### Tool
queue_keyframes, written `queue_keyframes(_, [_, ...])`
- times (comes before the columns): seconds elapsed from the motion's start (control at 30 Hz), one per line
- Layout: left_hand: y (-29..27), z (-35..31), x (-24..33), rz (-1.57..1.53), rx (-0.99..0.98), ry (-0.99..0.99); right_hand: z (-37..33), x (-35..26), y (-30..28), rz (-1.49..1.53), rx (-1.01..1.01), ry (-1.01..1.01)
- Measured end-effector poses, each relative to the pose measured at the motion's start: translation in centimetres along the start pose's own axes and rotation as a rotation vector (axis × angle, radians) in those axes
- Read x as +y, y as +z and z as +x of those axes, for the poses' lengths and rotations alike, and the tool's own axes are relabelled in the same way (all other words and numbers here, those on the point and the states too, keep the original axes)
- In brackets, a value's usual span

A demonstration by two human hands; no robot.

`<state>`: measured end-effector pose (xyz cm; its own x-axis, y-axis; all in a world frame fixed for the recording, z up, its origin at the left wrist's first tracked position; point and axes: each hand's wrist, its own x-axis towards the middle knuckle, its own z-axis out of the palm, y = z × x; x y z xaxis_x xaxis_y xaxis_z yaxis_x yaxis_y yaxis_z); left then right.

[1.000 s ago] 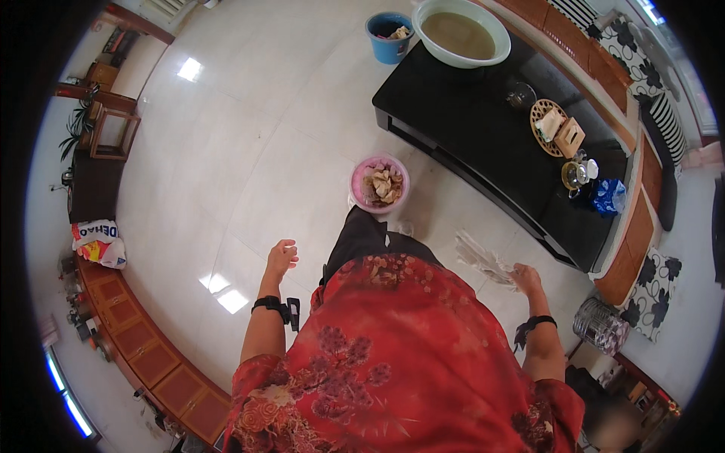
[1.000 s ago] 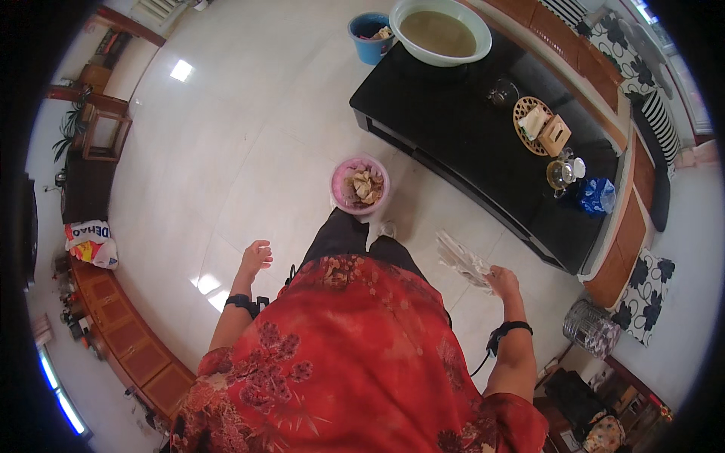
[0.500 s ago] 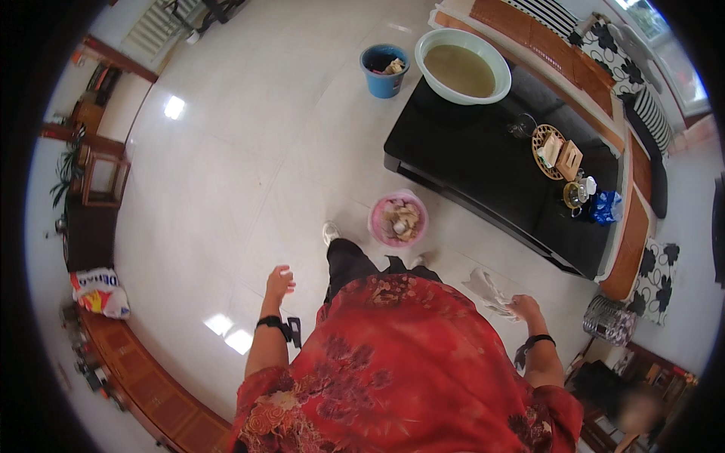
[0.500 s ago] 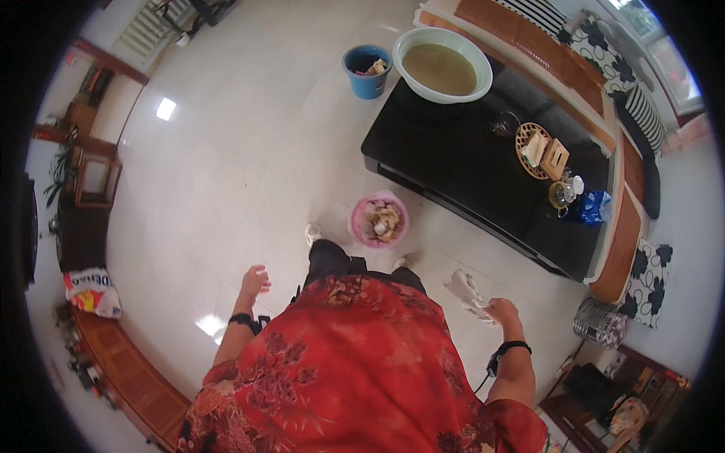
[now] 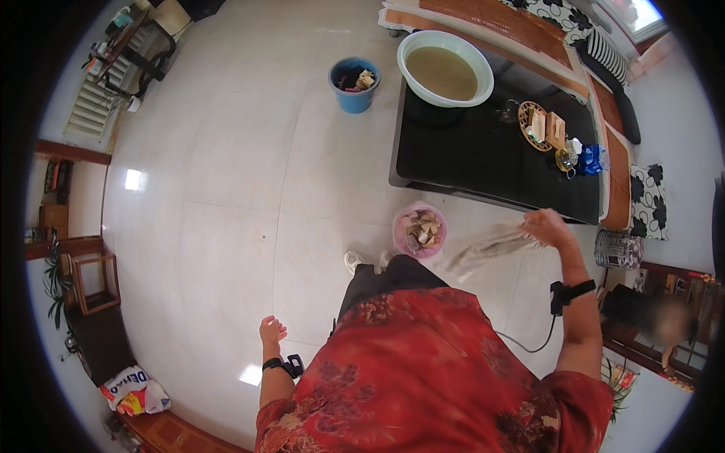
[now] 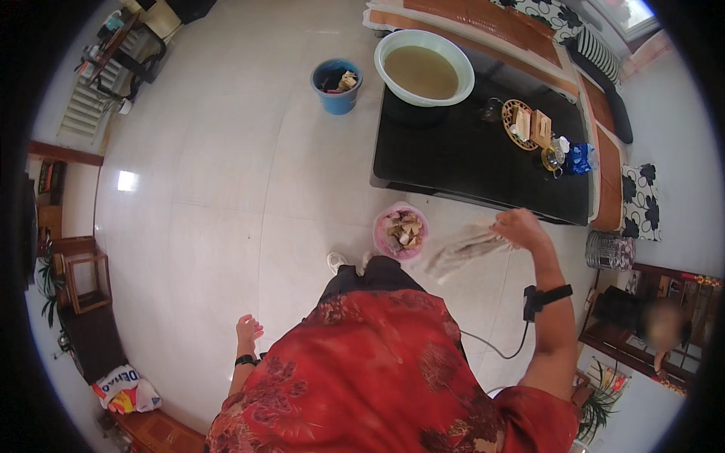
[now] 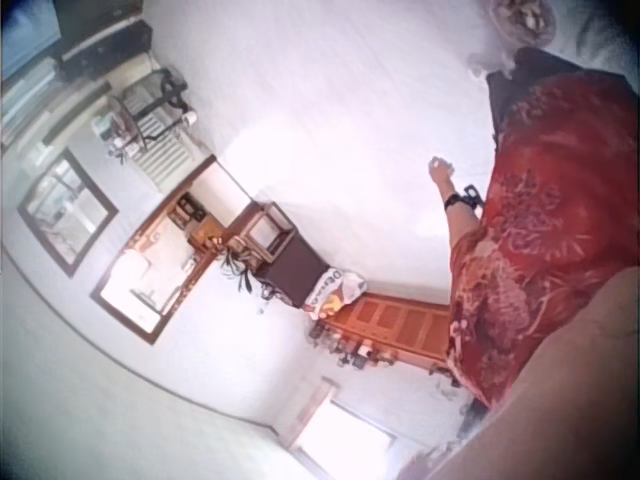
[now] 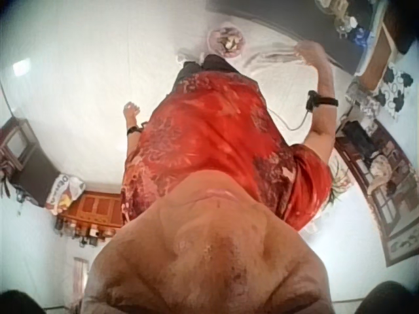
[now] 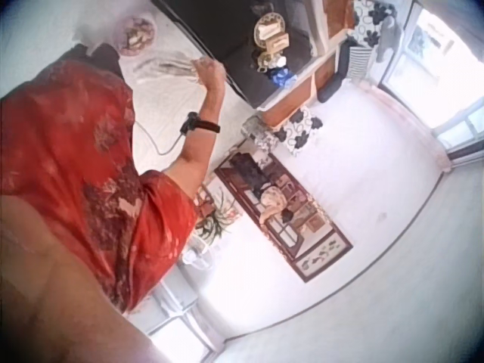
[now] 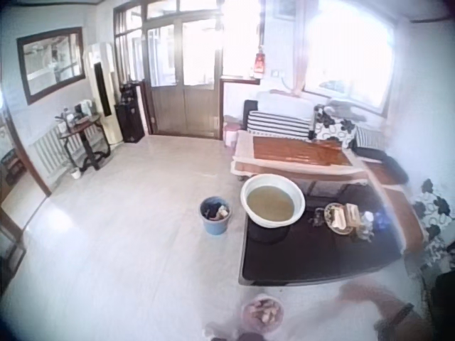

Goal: The person wipes a black table with a cloth, then dips the cloth into a basin of water, wrings it out, and wipes a red cabinet surface. The person handles a cloth and basin during the cleaning process.

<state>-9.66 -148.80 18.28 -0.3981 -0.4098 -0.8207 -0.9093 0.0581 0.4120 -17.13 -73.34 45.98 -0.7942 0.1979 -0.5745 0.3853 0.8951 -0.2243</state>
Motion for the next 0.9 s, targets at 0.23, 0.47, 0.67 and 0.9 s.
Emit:
queue_keyframes(0.23, [5.1, 0.9, 14.1, 0.139, -0.162, 0.212, 2.2, -4.7, -9.6, 0.801, 0.453, -0.143])
queue_keyframes(0.47, [5.8, 2.2, 22.4, 0.128, -0.055, 0.28, 8.7, -11.4, -16.0, 1.138, 0.903, -0.49])
queue_keyframes(0.67, [4.3, 2.4, 24.5, 0.173, 0.005, 0.178, 19.9, -10.8, -21.4, 0.905, 0.912, -0.454])
queue_keyframes(0.9, [6.6, 2.9, 30.1, 0.225, -0.026, 0.201, 29.0, -9.5, -24.2, 0.869, 0.958, -0.502])
